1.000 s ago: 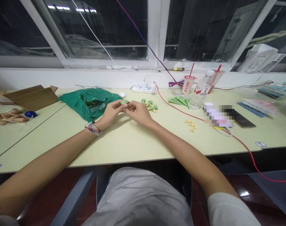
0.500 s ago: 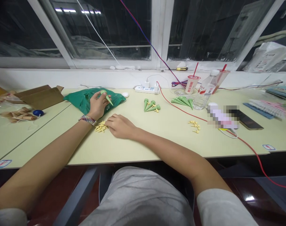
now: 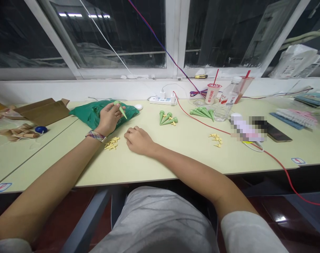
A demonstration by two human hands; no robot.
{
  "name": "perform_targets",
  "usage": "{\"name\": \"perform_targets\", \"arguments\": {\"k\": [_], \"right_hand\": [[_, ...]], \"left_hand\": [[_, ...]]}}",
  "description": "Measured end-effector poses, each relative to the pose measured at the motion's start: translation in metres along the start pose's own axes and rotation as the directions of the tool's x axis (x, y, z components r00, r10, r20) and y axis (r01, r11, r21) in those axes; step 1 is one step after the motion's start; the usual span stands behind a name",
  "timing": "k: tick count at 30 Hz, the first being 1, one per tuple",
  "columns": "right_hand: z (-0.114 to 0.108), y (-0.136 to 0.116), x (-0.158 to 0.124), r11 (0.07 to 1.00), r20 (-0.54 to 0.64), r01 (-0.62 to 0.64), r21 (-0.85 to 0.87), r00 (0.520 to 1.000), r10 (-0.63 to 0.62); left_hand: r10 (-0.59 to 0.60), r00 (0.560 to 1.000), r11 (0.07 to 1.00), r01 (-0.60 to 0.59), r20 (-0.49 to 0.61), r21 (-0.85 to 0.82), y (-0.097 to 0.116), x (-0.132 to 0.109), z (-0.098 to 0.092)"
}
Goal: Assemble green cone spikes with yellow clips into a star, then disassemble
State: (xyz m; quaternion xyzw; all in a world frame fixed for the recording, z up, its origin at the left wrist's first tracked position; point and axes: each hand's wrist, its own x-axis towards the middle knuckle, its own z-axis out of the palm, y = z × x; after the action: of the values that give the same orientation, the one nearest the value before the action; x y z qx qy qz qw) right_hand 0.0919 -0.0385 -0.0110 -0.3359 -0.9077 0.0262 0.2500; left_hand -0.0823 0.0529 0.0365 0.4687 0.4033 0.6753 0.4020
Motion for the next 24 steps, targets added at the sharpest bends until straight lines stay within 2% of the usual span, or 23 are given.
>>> {"name": "perform_targets", "arguments": {"k": [6,12,15,20,22,24], "right_hand": [[-0.009,0.010,-0.003,0.996,-0.002,0.000,-0.087,1.000,-0.001],[-0.025,0.021,-0.007,0.992,0.072,-0.070,-0.104,0.994,0.077],[-0.031,0.027,-0.008,0.987,0.087,-0.146,-0.071,0.985,0.152],[-0.034,0.038,-0.010,0.963,0.025,-0.247,0.109,0.969,0.246],[-0.034,0.042,-0.010,0.920,-0.018,-0.277,0.276,0.956,0.293],[-0.034,0.048,-0.010,0.830,-0.052,-0.292,0.475,0.932,0.358]], "left_hand": [[-0.025,0.999,0.999,0.024,0.043,0.022,0.001,-0.008,0.004],[-0.108,0.990,0.994,0.106,0.092,0.018,0.003,-0.012,0.006],[-0.151,0.980,0.988,0.151,0.127,0.015,0.004,-0.013,0.007],[-0.184,0.959,0.981,0.191,0.217,-0.011,0.009,-0.016,0.007],[-0.197,0.941,0.977,0.213,0.276,-0.026,0.011,-0.019,0.008],[-0.202,0.921,0.974,0.225,0.334,-0.030,0.012,-0.022,0.009]]}}
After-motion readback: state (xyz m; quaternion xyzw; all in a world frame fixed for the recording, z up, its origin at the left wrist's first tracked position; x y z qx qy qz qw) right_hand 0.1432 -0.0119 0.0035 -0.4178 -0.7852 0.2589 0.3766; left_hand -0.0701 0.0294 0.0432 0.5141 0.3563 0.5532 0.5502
